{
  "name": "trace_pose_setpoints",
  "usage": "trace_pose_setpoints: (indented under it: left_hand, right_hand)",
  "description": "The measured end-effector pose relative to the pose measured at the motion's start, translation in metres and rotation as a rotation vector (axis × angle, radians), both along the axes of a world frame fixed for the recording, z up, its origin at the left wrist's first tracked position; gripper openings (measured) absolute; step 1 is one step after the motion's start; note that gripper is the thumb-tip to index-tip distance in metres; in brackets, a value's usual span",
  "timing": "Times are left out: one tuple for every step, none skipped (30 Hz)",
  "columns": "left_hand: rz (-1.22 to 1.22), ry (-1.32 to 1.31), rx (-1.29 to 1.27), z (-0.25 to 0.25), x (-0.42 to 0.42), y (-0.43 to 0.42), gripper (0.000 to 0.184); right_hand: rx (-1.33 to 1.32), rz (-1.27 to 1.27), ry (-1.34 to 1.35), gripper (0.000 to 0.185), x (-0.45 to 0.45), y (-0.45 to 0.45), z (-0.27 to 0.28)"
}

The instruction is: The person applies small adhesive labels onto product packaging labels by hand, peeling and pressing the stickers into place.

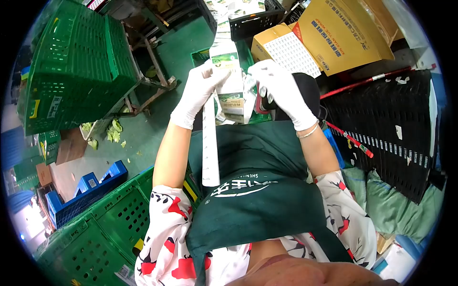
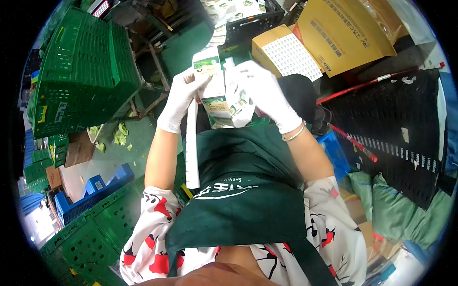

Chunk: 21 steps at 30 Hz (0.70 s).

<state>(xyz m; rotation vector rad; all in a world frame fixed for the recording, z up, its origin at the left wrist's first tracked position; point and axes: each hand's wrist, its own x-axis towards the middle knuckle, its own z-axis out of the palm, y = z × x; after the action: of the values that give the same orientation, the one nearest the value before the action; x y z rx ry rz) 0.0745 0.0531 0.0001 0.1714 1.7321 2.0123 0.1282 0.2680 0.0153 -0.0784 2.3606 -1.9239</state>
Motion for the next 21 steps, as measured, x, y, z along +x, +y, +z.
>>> trace_pose_setpoints:
  left_hand:
    - [-0.02, 0.036, -0.051, 0.005, 0.002, 0.004, 0.029]
    - [-0.042, 0.029, 0.053, -0.003, 0.003, 0.007, 0.03]
    - [-0.072, 0.102, 0.0, -0.009, 0.003, 0.007, 0.032]
    - [-0.08, 0.102, -0.003, -0.013, 0.003, 0.008, 0.032]
    - [-0.088, 0.102, -0.005, -0.012, 0.005, 0.01, 0.033]
    - [-0.098, 0.097, -0.005, -0.01, 0.007, 0.011, 0.034]
    - [-0.107, 0.091, -0.006, -0.007, 0.009, 0.012, 0.034]
    - [-0.115, 0.084, -0.008, -0.005, 0.01, 0.012, 0.034]
    - [-0.117, 0.075, -0.017, -0.006, 0.009, 0.011, 0.034]
    - [-0.12, 0.066, -0.024, -0.008, 0.007, 0.01, 0.034]
    - [-0.12, 0.059, -0.03, -0.007, 0.006, 0.009, 0.034]
    - [-0.122, 0.064, -0.032, -0.004, 0.007, 0.008, 0.033]
    - [-0.127, 0.068, -0.033, 0.0, 0.009, 0.006, 0.032]
    - [-0.132, 0.07, -0.034, 0.004, 0.01, 0.005, 0.031]
    - [-0.104, 0.036, -0.005, 0.004, 0.009, 0.003, 0.031]
    - [-0.074, 0.004, 0.024, 0.003, 0.005, 0.0, 0.03]
    - [-0.043, -0.029, 0.052, 0.003, 0.001, -0.002, 0.03]
    - [0.012, -0.018, 0.055, 0.001, -0.004, -0.004, 0.028]
    - [0.068, -0.063, 0.125, -0.001, -0.005, -0.001, 0.026]
    - [0.048, -0.029, 0.079, -0.003, -0.008, -0.003, 0.026]
    - [0.026, 0.006, 0.033, -0.005, -0.01, -0.005, 0.027]
  right_hand:
    - [-0.098, -0.149, -0.003, 0.024, -0.002, 0.001, -0.001]
    - [-0.121, -0.177, -0.051, 0.021, -0.002, 0.0, 0.01]
    - [-0.159, -0.181, -0.004, 0.021, -0.004, -0.004, 0.006]
    - [-0.196, -0.184, 0.044, 0.02, -0.006, -0.008, -0.002]
    - [-0.231, -0.187, 0.092, 0.02, -0.009, -0.013, -0.006]
    - [-0.096, -0.224, 0.154, 0.022, -0.01, -0.017, -0.006]
    - [0.016, -0.249, 0.176, 0.025, -0.012, -0.021, -0.006]
    - [0.127, -0.273, 0.197, 0.027, -0.013, -0.025, -0.006]
    - [0.238, -0.296, 0.216, 0.03, -0.014, -0.028, -0.006]
    - [0.319, -0.364, 0.266, 0.033, -0.015, -0.03, -0.01]
    - [0.237, -0.345, 0.213, 0.031, -0.016, -0.029, -0.011]
    - [0.155, -0.327, 0.158, 0.029, -0.017, -0.026, -0.012]
    - [0.074, -0.31, 0.102, 0.027, -0.017, -0.022, -0.013]
    - [0.0, -0.164, -0.015, 0.022, -0.017, -0.015, -0.009]
    - [-0.014, -0.074, -0.034, 0.022, -0.014, -0.013, -0.004]
    - [-0.027, 0.016, -0.05, 0.022, -0.009, -0.011, 0.001]
    - [-0.041, 0.108, -0.066, 0.022, -0.005, -0.009, 0.003]
    - [0.05, 0.189, -0.055, 0.021, -0.003, -0.005, -0.001]
    - [0.065, 0.136, -0.053, 0.02, -0.001, -0.005, -0.001]
    - [0.08, 0.083, -0.048, 0.02, 0.001, -0.006, 0.0]
    - [0.095, 0.027, -0.043, 0.021, 0.002, -0.006, 0.0]
